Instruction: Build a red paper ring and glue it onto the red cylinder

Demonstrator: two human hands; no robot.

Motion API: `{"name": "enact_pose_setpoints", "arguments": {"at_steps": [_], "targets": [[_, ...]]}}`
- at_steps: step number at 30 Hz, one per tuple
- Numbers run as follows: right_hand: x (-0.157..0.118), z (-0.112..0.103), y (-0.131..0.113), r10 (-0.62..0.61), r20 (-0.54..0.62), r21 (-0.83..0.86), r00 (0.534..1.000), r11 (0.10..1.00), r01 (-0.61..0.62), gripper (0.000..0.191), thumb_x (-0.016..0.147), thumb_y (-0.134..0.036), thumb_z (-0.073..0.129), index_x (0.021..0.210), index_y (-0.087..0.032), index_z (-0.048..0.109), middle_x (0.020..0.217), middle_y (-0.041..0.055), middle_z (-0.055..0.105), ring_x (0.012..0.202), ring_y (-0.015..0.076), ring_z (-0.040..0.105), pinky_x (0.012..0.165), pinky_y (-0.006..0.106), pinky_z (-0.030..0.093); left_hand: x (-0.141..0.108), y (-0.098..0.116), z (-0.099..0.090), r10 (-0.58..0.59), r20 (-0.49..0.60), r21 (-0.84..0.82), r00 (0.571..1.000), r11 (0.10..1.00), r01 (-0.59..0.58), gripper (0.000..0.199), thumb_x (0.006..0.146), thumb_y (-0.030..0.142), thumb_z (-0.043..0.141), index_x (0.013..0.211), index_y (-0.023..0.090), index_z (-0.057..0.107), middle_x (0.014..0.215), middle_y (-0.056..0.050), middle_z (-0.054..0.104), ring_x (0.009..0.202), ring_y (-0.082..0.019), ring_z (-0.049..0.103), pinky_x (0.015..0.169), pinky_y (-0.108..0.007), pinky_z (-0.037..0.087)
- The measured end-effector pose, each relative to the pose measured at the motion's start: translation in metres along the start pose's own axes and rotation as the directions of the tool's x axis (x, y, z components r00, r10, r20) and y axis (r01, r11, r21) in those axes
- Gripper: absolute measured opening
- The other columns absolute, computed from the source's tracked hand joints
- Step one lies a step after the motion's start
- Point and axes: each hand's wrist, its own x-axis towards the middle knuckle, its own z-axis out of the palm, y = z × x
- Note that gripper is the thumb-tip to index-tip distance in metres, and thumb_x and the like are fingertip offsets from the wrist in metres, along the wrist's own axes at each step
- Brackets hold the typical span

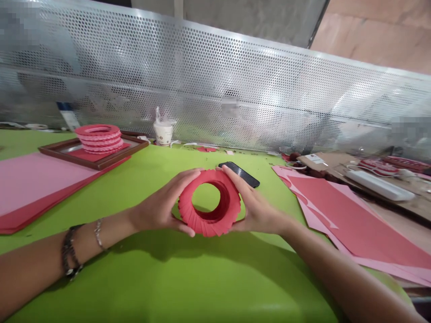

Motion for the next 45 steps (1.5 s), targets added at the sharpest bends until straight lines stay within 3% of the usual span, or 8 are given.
{"name": "enact_pose_setpoints", "arguments": {"at_steps": [11, 26, 34, 37, 40, 42, 44, 45], "targets": [[-0.002, 0.002, 0.001, 0.007, 0.060, 0.076, 0.998, 0.997, -0.012, 0.122, 0.062, -0.053, 0.071, 0.142, -0.018, -0.013, 0.151, 0.0154, 0.003, 0.139, 0.0272, 0.008, 0.112, 0.043, 0.019, 0.002, -0.003, 0.003, 0.081, -0.071, 0.017, 0.994, 0.997, -0.080, 0.102, 0.064, 0.058, 0.067, 0.141, 0.026, 0.009, 0.140, -0.016, 0.033, 0.126, -0.037, 0.035, 0.102, -0.051, 0.036], [0.001, 0.002, -0.004, 0.066, -0.062, 0.002, 0.996, 0.998, -0.066, 0.109, 0.055, -0.059, 0.072, 0.141, -0.020, 0.016, 0.143, 0.0166, 0.032, 0.130, 0.0313, 0.034, 0.105, 0.047, 0.033, 0.002, -0.001, 0.002, 0.058, -0.074, -0.006, 0.996, 0.998, -0.059, 0.095, 0.067, 0.065, 0.059, 0.140, 0.026, 0.012, 0.139, -0.016, 0.034, 0.125, -0.036, 0.038, 0.101, -0.049, 0.038], [-0.006, -0.037, 0.012, 0.136, -0.146, -0.001, 0.980, 0.990, -0.138, 0.109, 0.057, -0.066, 0.067, 0.142, -0.018, 0.017, 0.144, 0.0168, 0.030, 0.130, 0.0333, 0.032, 0.106, 0.049, 0.030, 0.002, -0.014, -0.007, -0.288, -0.094, -0.057, 0.953, 0.957, 0.284, 0.107, 0.056, 0.075, 0.059, 0.138, 0.017, 0.021, 0.137, -0.019, 0.039, 0.122, -0.037, 0.042, 0.101, -0.048, 0.037], [-0.007, -0.037, 0.012, 0.250, 0.078, 0.155, 0.965, 0.953, -0.260, 0.106, 0.058, -0.073, 0.058, 0.141, -0.019, 0.020, 0.144, 0.0159, 0.031, 0.129, 0.0328, 0.035, 0.104, 0.050, 0.033, 0.004, -0.033, -0.015, -0.498, -0.150, 0.001, 0.854, 0.864, 0.504, 0.096, 0.063, 0.070, 0.057, 0.134, 0.013, 0.028, 0.135, -0.019, 0.042, 0.120, -0.035, 0.044, 0.099, -0.047, 0.039], [-0.004, -0.017, 0.002, 0.277, 0.444, 0.164, 0.852, 0.910, -0.382, 0.098, 0.061, -0.070, 0.059, 0.138, -0.017, 0.030, 0.139, 0.0155, 0.038, 0.125, 0.0315, 0.041, 0.102, 0.049, 0.036, 0.004, -0.053, -0.024, -0.632, -0.156, 0.110, 0.759, 0.753, 0.649, 0.072, 0.075, 0.062, 0.045, 0.125, 0.011, 0.040, 0.128, -0.018, 0.047, 0.120, -0.034, 0.043, 0.099, -0.049, 0.037], [-0.001, -0.003, -0.006, 0.306, 0.498, 0.054, 0.811, 0.923, -0.382, 0.095, 0.064, -0.065, 0.061, 0.137, -0.012, 0.032, 0.141, 0.0179, 0.035, 0.129, 0.0324, 0.033, 0.107, 0.049, 0.027, 0.004, -0.052, -0.028, -0.611, -0.201, 0.226, 0.765, 0.731, 0.643, 0.066, 0.078, 0.057, 0.042, 0.123, 0.009, 0.043, 0.134, -0.020, 0.038, 0.128, -0.036, 0.031, 0.104, -0.051, 0.028], [0.001, 0.004, -0.011, 0.317, 0.481, -0.024, 0.817, 0.937, -0.349, 0.093, 0.067, -0.060, 0.062, 0.139, -0.013, 0.029, 0.146, 0.0181, 0.025, 0.134, 0.0334, 0.023, 0.108, 0.052, 0.021, 0.006, -0.035, -0.029, -0.519, -0.201, 0.313, 0.831, 0.770, 0.557, 0.067, 0.079, 0.056, 0.043, 0.128, 0.010, 0.040, 0.142, -0.018, 0.027, 0.133, -0.035, 0.020, 0.107, -0.050, 0.024], [0.001, 0.004, -0.012, 0.298, 0.476, -0.033, 0.828, 0.946, -0.322, 0.089, 0.067, -0.058, 0.063, 0.139, -0.015, 0.030, 0.147, 0.0168, 0.021, 0.135, 0.0332, 0.020, 0.108, 0.053, 0.020, 0.007, -0.021, -0.029, -0.486, -0.115, 0.307, 0.866, 0.812, 0.496, 0.065, 0.080, 0.056, 0.043, 0.129, 0.014, 0.040, 0.141, -0.015, 0.030, 0.132, -0.034, 0.023, 0.105, -0.048, 0.028]]}}
